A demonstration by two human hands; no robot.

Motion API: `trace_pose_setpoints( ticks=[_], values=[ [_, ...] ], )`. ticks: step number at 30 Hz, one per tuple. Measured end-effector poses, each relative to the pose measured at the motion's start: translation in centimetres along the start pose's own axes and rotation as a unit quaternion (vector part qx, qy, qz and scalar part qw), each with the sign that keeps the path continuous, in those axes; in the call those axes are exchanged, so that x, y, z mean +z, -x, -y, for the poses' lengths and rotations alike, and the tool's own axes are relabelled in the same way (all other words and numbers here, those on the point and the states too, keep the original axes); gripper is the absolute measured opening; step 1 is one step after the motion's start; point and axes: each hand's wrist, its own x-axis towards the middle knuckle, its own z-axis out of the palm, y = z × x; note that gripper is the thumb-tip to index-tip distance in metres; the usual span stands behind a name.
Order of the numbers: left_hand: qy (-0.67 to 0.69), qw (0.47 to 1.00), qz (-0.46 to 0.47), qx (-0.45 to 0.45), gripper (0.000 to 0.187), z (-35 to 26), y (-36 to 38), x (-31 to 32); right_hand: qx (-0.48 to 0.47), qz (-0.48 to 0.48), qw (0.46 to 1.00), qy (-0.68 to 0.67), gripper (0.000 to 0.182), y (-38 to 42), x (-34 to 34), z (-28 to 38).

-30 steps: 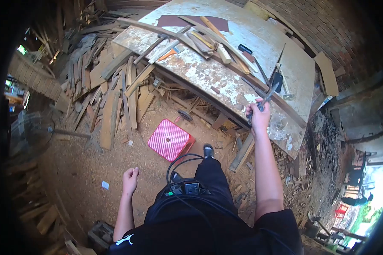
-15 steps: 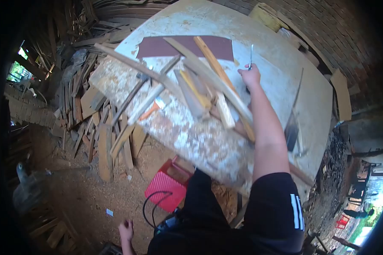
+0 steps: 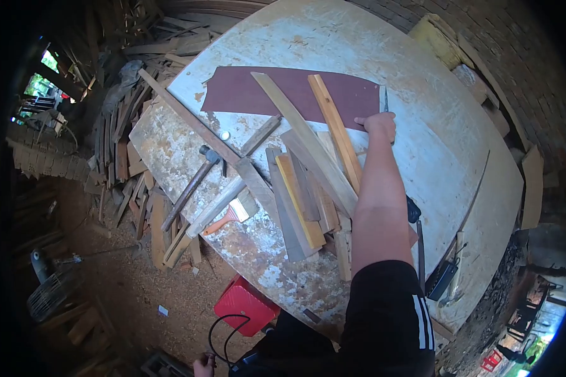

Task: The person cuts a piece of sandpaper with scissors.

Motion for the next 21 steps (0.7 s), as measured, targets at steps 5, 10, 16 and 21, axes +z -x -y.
trace_pose_setpoints(
  ticks=[5, 10, 16, 21],
  values=[
    [0.042, 0.997, 0.047, -0.05, 0.035, 0.2, -0.2, 2.6, -0.074, 0.041, 0.988, -0.132, 0.046, -6.9, 2.4, -1.3],
    [0.112, 0.986, 0.053, -0.108, 0.021, -0.1, 1.2, 4.5, -0.165, 0.146, 0.895, -0.387, 0.02, -9.6, -0.8, 3.6],
    [0.176, 0.979, 0.025, -0.105, 0.018, 0.5, 1.9, 5.3, -0.517, -0.034, 0.802, -0.297, 0.032, 1.0, -12.4, 11.7],
    [0.161, 0.981, 0.022, -0.109, 0.017, 2.1, 1.7, 5.5, -0.601, -0.078, 0.744, -0.281, 0.032, 7.4, -20.0, 13.5]
  ],
)
